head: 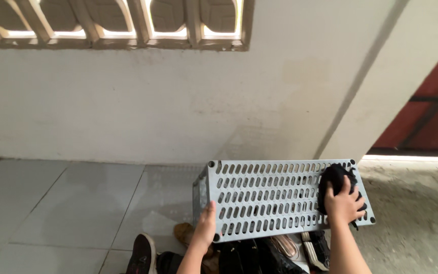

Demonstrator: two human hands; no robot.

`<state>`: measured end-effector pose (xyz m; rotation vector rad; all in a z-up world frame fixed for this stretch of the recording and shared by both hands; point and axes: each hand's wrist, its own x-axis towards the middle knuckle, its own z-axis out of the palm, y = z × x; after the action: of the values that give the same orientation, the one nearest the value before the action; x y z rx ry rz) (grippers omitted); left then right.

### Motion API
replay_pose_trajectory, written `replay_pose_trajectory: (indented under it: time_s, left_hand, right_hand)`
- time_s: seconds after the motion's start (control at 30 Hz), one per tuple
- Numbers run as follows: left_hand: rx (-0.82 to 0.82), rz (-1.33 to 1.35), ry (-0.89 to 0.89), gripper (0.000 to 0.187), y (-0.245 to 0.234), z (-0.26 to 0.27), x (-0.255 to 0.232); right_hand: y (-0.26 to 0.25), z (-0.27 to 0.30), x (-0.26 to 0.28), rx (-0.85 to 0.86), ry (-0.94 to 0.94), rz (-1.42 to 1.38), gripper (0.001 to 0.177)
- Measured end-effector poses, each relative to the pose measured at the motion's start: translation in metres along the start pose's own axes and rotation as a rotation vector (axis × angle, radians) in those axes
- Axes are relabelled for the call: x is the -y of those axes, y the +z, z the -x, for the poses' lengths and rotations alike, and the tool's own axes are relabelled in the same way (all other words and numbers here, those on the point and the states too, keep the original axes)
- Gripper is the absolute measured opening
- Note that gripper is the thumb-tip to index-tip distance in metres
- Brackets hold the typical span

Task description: The person removes shoes from a metal shoe rack, wipes the rack with a cloth, and then cleans a pair of shoes with the same cloth. The shoes are placed on the floor during the process.

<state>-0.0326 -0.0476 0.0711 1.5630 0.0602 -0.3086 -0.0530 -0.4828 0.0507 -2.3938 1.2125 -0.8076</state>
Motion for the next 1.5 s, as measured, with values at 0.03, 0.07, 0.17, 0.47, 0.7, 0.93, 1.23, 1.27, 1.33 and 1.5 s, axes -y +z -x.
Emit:
replay_pose_trajectory:
  time_s: [0.03, 0.07, 0.17, 0.47, 0.7, 0.93, 1.23, 1.27, 1.33, 1.5]
  left_hand:
    - [-0.032, -0.004, 0.039, 0.074, 0.002, -0.003, -0.002]
    - [-0.065, -0.008, 0.077, 0.074, 0.004, -0.005, -0.002]
    - [-0.121, -0.089, -0.086, 0.070, 0.014, -0.012, -0.004]
    - [-0.008, 0.250, 0.128, 0.084, 0.006, -0.044, 0.031]
    - [-0.118, -0.107, 0.204, 0.074, 0.002, -0.010, 0.018]
    - [-0.101, -0.034, 0.058, 0.062, 0.006, 0.007, -0.018]
    - [-0.226, -0.122, 0.193, 0.064, -0.002, -0.025, 0.000]
    - [-0.262, -0.131, 0.250, 0.064, -0.002, -0.028, -0.001]
    - [-0.203, 0.037, 0.144, 0.060, 0.000, -0.031, -0.002]
    - [-0.173, 0.343, 0.141, 0.053, 0.005, -0.035, -0.009]
  right_hand:
    - [0.001, 0.003, 0.005, 0.028, -0.066, 0.027, 0.071]
    - [0.002, 0.009, 0.014, 0.055, -0.131, 0.054, 0.072]
    - [-0.003, 0.043, 0.065, 0.167, -0.327, 0.060, 0.074]
    - [-0.047, 0.208, 0.211, 0.280, -1.067, -0.256, 0.063]
    - [-0.010, 0.123, 0.227, 0.042, -0.843, -0.231, 0.057]
    - [0.012, 0.002, 0.089, 0.110, -0.443, -0.075, 0.066]
    - [0.021, -0.027, -0.016, -0.094, -0.327, 0.117, 0.073]
    - [0.022, -0.017, -0.005, -0.045, -0.372, 0.159, 0.072]
    - [0.020, 0.014, 0.027, -0.010, -0.546, 0.182, 0.066]
    - [-0.026, 0.125, 0.126, 0.357, -0.863, -0.079, 0.050]
